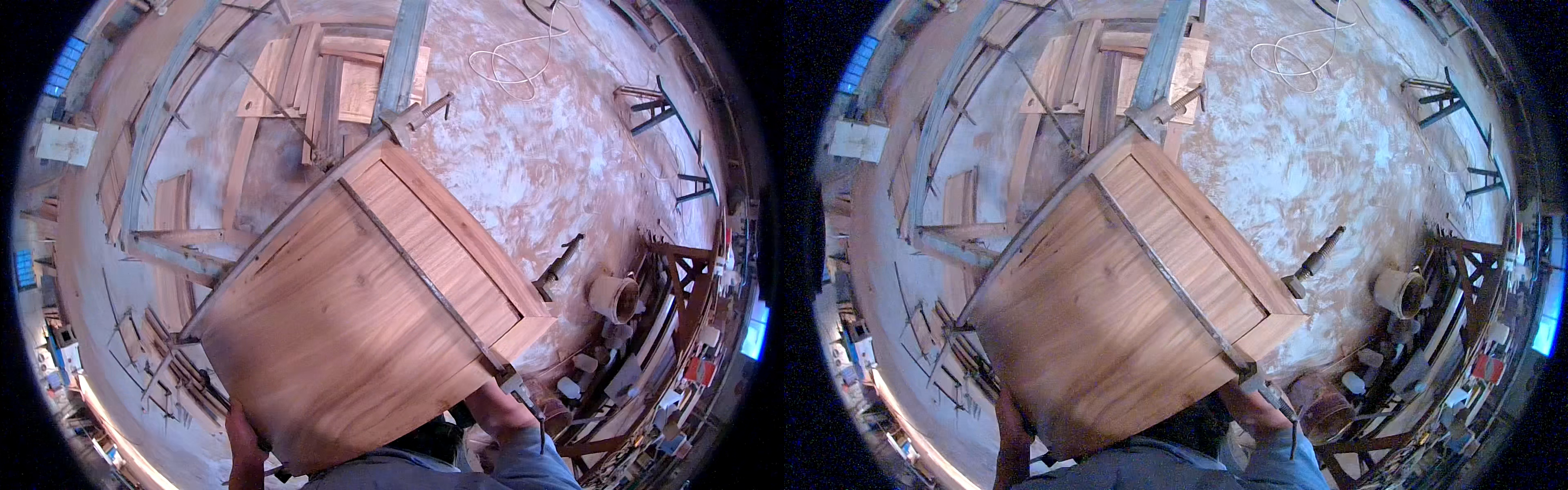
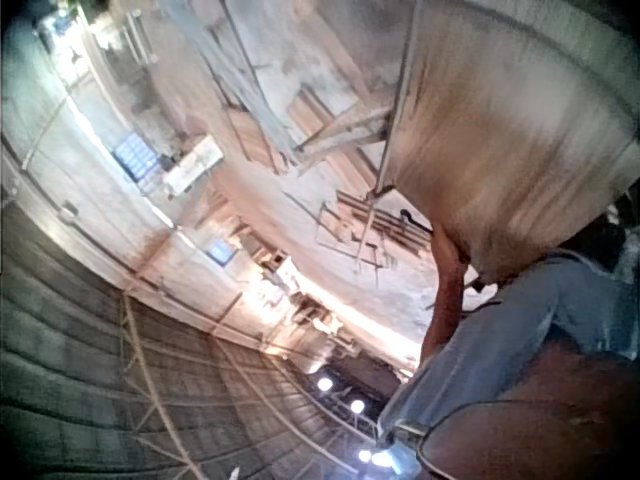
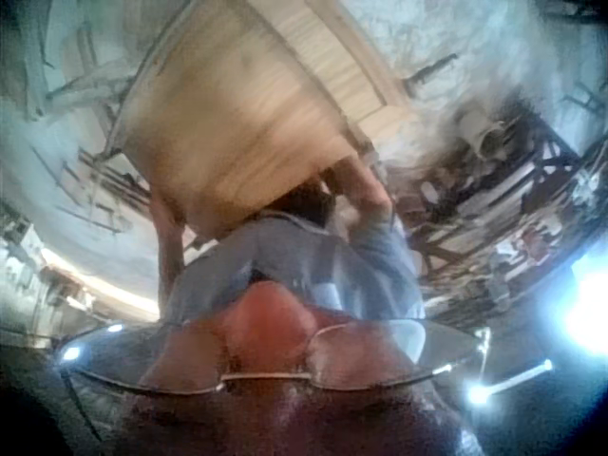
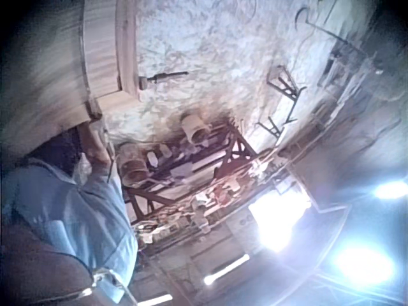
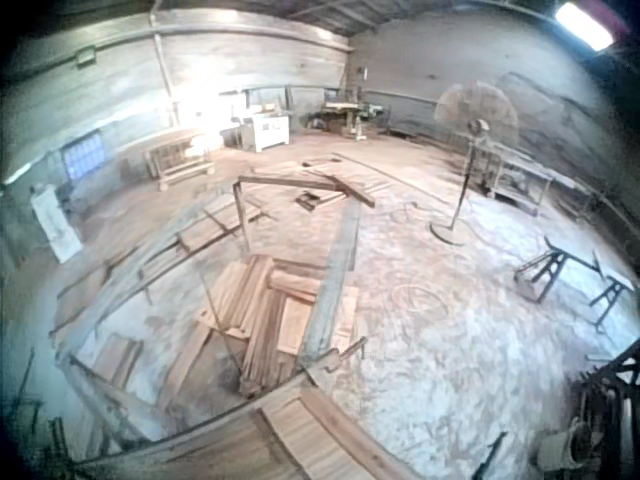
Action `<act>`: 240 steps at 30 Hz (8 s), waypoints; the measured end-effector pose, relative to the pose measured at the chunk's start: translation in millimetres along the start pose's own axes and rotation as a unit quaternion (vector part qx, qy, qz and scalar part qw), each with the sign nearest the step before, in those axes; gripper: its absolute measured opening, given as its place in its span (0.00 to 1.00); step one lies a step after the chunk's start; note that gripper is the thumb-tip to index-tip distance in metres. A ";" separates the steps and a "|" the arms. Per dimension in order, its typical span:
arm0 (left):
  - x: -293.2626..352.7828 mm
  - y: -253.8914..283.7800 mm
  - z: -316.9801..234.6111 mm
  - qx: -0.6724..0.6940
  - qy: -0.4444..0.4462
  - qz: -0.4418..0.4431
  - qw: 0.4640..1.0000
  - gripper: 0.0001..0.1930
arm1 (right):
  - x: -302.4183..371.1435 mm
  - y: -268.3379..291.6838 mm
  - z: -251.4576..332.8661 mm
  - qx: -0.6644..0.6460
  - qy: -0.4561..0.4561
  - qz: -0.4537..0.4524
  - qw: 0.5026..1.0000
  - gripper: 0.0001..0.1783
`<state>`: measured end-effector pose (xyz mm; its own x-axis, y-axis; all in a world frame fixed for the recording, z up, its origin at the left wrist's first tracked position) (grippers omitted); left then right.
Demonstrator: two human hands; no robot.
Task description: The person assembles a wooden cabinet by securing panels with clamps, tightening them with a wrench, and tapping joints with a hammer. They then move to a workbench and use a power sander to smooth the edges of a wooden piece.
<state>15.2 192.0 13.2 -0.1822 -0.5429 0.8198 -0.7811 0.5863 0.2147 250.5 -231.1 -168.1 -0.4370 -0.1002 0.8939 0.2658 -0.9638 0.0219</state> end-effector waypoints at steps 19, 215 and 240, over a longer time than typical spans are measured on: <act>6.0 -13.6 -14.7 -0.019 -0.019 0.042 0.999 0.29 | 14.1 2.7 -3.3 -0.036 0.009 0.008 0.999 0.22; 24.8 80.8 18.4 -0.574 -0.598 0.185 0.528 0.08 | 136.5 -242.0 -5.5 0.329 0.505 -0.073 0.795 0.16; -20.6 78.1 20.7 -0.613 -0.607 0.133 0.488 0.08 | 137.7 -111.3 -135.1 0.349 0.207 -0.153 0.901 0.21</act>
<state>-54.5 236.5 2.0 -0.9806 0.1305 0.1465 0.1755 0.2494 0.9524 44.7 -171.1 -107.9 -0.8261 -0.0791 0.5580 0.4912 -0.5864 0.6441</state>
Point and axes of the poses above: each hand's wrist, its own x-axis away from the middle knuckle, its own y-axis out of the back of the hand, z = x × y, the point moved 9 cm from there along -x, towards the middle knuckle, and after that the axes turned 10 degrees about -x, right-handed, at the moved point
